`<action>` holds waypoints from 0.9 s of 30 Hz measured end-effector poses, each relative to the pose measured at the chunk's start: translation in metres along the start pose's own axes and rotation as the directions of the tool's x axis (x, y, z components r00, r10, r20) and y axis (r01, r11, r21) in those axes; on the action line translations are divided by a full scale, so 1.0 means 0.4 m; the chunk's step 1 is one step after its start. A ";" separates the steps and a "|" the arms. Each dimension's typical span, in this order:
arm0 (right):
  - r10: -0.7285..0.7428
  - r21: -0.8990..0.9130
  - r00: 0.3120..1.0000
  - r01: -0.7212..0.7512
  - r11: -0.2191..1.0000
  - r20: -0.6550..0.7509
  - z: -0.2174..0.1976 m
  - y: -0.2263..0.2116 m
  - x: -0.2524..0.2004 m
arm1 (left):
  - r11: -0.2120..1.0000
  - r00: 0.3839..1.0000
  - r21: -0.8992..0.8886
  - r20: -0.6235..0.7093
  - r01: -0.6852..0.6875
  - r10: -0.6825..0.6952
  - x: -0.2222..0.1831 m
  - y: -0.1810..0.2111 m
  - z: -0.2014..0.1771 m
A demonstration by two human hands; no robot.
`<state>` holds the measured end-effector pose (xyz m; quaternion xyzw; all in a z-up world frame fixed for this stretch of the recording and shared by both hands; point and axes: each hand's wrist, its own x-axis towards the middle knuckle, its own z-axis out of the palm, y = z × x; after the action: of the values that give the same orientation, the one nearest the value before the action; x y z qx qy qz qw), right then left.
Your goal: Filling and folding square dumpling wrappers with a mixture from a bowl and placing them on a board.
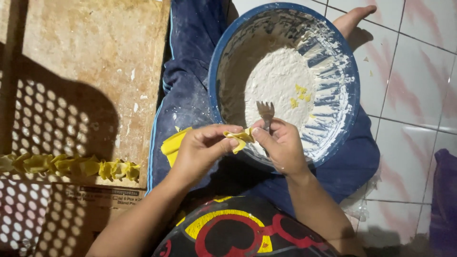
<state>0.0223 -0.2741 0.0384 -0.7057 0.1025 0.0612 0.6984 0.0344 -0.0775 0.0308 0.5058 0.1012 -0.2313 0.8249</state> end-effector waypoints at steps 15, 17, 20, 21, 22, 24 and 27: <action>-0.499 -0.520 0.865 0.448 0.728 0.046 0.106 -0.094 -0.013 | 0.403 0.719 0.694 0.239 -0.596 0.652 -0.057 0.028 0.038; -0.489 -0.508 0.870 0.446 0.737 0.054 0.117 -0.081 -0.013 | 0.472 0.774 0.674 0.243 -0.568 0.584 -0.057 0.026 0.018; -0.341 -0.412 0.921 0.389 0.824 0.188 0.093 -0.049 0.002 | 0.528 0.801 0.671 0.169 -0.520 0.574 -0.053 0.032 -0.014; -0.336 -0.393 0.917 0.397 0.829 0.216 0.093 -0.044 0.000 | 0.525 0.802 0.688 0.141 -0.501 0.581 -0.057 0.027 -0.038; -0.285 -0.377 0.938 0.341 0.861 0.197 0.091 -0.040 -0.001 | 0.583 0.825 0.679 0.060 -0.447 0.562 -0.061 0.022 -0.059; -0.234 -0.348 0.953 0.290 0.892 0.193 0.090 -0.032 0.007 | 0.631 0.836 0.672 -0.031 -0.387 0.547 -0.070 0.027 -0.122; -0.232 -0.391 0.961 0.272 0.879 0.148 0.086 -0.019 0.006 | 0.664 0.840 0.719 -0.221 -0.203 0.496 -0.108 0.020 -0.245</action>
<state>0.0281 -0.2398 0.0445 -0.8391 -0.0390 0.0237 0.5421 0.0070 0.0240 0.0087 0.8133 0.0754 0.0229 0.5765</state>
